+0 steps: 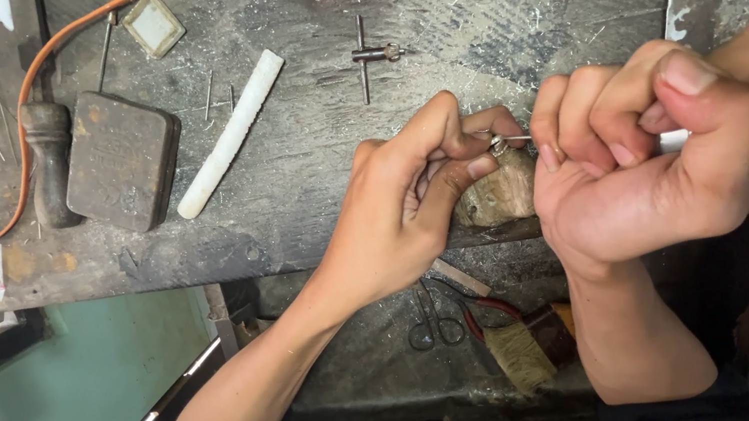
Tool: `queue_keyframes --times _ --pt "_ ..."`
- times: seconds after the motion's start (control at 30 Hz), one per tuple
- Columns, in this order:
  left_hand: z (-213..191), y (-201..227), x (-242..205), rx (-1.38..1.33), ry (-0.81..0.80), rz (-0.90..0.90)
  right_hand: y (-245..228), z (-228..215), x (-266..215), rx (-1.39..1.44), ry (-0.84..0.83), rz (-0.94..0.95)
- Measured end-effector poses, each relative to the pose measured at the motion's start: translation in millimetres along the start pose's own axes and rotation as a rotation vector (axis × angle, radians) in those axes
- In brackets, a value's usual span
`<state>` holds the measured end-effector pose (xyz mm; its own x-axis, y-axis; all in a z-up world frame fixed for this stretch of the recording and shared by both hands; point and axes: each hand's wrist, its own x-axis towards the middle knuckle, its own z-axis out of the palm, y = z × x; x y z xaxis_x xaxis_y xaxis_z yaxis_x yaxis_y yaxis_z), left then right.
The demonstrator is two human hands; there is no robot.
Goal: Detailing and polishing a ring using a rotary tool and polishing stick at a jewelry workbench.
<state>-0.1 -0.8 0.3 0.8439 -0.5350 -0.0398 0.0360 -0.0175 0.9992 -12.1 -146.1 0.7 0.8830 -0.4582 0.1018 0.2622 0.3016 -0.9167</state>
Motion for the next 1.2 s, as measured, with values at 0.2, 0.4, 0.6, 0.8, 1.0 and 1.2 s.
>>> queue_keyframes --times 0.2,0.4,0.6,0.8,1.0,1.2 --pt "0 1 0 -0.021 -0.003 -0.003 0 1 0 0.014 0.001 -0.013" --pt "0 -1 0 0.024 0.007 -0.018 1 2 0 0.023 -0.018 -0.05" --pt "1 -1 0 0.019 0.009 -0.012 -1 4 0 0.036 -0.01 -0.032" --pt "1 0 0 0.013 0.005 -0.021 0 -2 0 0.07 0.037 -0.008" --pt "0 1 0 0.039 0.02 -0.048 -1 -22 0 -0.031 -0.019 0.039" --pt "-1 -2 -1 0.082 0.02 -0.031 0 -19 -2 -0.045 -0.064 0.037"
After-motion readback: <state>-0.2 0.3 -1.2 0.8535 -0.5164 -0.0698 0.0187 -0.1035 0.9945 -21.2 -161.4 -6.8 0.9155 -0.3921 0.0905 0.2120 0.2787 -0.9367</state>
